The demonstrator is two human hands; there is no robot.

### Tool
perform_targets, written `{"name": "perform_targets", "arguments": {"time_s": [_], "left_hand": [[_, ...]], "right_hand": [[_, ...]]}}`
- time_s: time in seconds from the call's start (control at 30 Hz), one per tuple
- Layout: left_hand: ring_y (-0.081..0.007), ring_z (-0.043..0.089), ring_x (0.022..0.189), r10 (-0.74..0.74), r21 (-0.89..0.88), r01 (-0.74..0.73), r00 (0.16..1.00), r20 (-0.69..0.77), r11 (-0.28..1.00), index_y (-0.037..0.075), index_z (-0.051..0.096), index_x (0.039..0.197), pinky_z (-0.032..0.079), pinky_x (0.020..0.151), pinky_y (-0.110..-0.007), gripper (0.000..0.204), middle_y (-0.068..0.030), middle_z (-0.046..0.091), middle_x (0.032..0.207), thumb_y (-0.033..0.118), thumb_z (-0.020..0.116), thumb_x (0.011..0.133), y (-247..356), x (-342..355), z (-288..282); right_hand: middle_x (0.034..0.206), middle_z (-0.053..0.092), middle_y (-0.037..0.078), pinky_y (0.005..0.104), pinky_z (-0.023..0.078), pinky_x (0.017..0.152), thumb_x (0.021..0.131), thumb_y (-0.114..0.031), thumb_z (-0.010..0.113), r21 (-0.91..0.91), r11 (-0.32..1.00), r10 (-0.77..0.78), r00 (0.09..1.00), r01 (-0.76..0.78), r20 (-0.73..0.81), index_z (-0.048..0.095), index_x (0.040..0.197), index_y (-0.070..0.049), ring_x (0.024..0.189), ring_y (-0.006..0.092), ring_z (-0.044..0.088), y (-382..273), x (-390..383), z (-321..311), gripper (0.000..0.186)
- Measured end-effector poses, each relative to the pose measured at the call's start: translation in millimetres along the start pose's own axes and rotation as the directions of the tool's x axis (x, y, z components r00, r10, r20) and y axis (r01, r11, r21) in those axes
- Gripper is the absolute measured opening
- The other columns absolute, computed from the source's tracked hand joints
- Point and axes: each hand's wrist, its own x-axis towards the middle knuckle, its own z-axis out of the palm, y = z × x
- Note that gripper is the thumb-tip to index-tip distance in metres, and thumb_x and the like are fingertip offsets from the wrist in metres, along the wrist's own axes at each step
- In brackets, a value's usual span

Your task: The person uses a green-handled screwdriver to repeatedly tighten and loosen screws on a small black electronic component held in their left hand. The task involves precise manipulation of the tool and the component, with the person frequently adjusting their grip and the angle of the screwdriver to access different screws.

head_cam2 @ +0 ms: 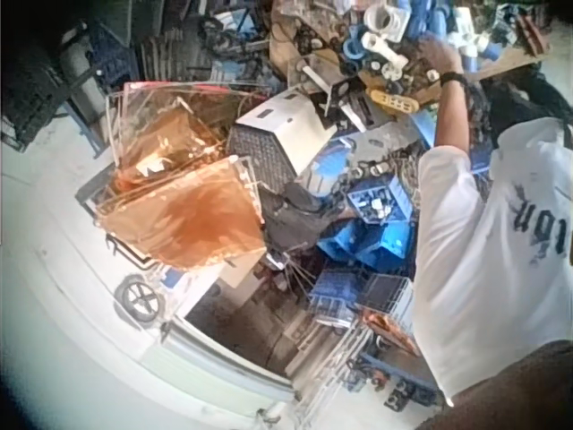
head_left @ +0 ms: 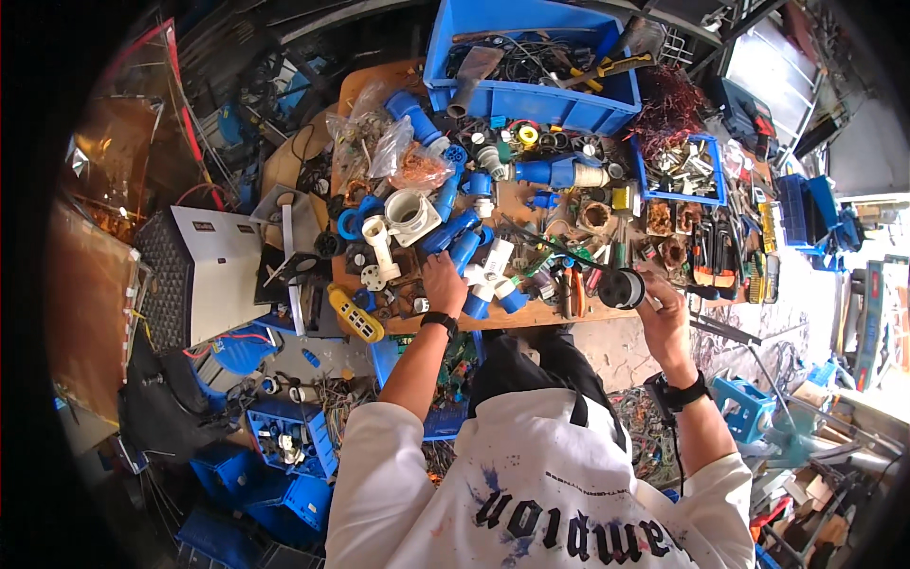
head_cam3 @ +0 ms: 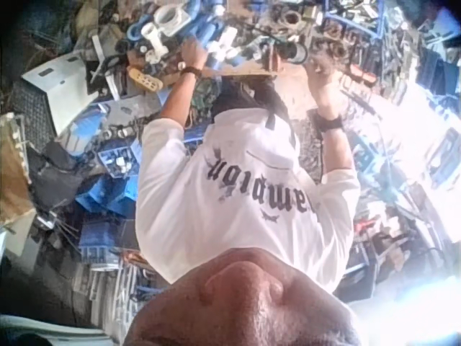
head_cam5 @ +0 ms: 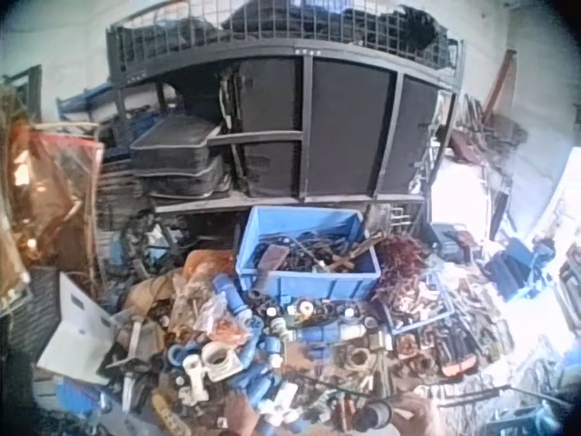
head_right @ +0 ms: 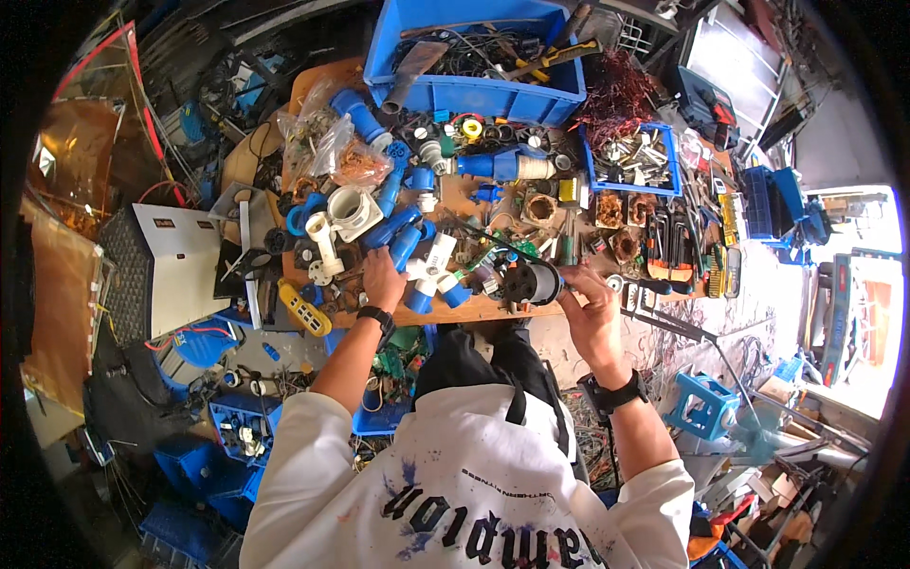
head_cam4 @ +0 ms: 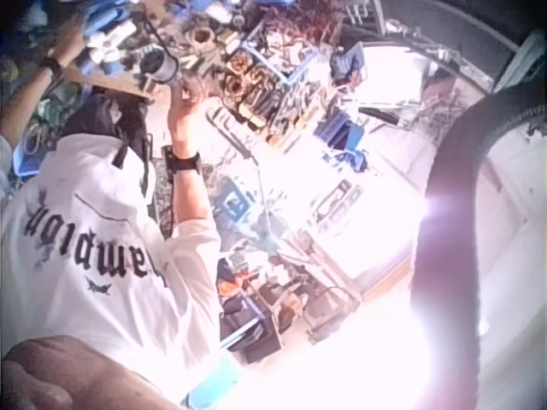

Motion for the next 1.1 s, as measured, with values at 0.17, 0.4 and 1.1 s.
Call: {"name": "perform_targets", "arguments": {"time_s": [0.17, 0.4, 1.1], "left_hand": [[-0.0344, 0.052, 0.100, -0.018, 0.038, 0.019, 1.000, -0.011, 0.999, 0.002, 0.057, 0.107, 0.045, 0.089, -0.042, 0.058, -0.0156, 0.052, 0.102, 0.017, 0.084, 0.058, -7, -6, 7], [-0.0369, 0.050, 0.103, 0.063, -0.345, -0.150, 0.966, -0.251, 0.926, 0.002, 0.054, 0.118, 0.043, 0.090, -0.045, 0.065, -0.0176, 0.053, 0.112, 0.014, 0.083, 0.061, -12, -13, -21], [-0.0310, 0.053, 0.102, 0.148, -0.421, -0.529, 0.733, -0.664, 0.737, 0.001, 0.063, 0.106, 0.044, 0.089, -0.040, 0.042, -0.0121, 0.060, 0.109, 0.001, 0.073, 0.065, 68, -100, -254]], "right_hand": [[0.095, 0.066, 0.013, 0.0323, 0.047, 0.081, 0.077, 0.004, 0.064, 0.012, 1.000, 0.017, 1.000, -0.017, 0.012, 0.064, 0.097, 0.002, 0.092, 0.0269, 0.063, -6, -4, -5, 0.020], [0.092, 0.066, 0.012, 0.0313, 0.046, 0.078, 0.079, 0.004, 0.063, -0.004, 1.000, 0.017, 1.000, -0.017, 0.015, 0.064, 0.096, 0.002, 0.088, 0.0238, 0.062, -14, -7, -5, 0.017], [0.076, 0.065, 0.008, 0.0254, 0.048, 0.059, 0.083, 0.004, 0.063, 0.183, 0.980, -0.069, 0.997, 0.074, -0.034, 0.065, 0.098, 0.003, 0.063, 0.0114, 0.061, -22, -6, 5, 0.016]]}}
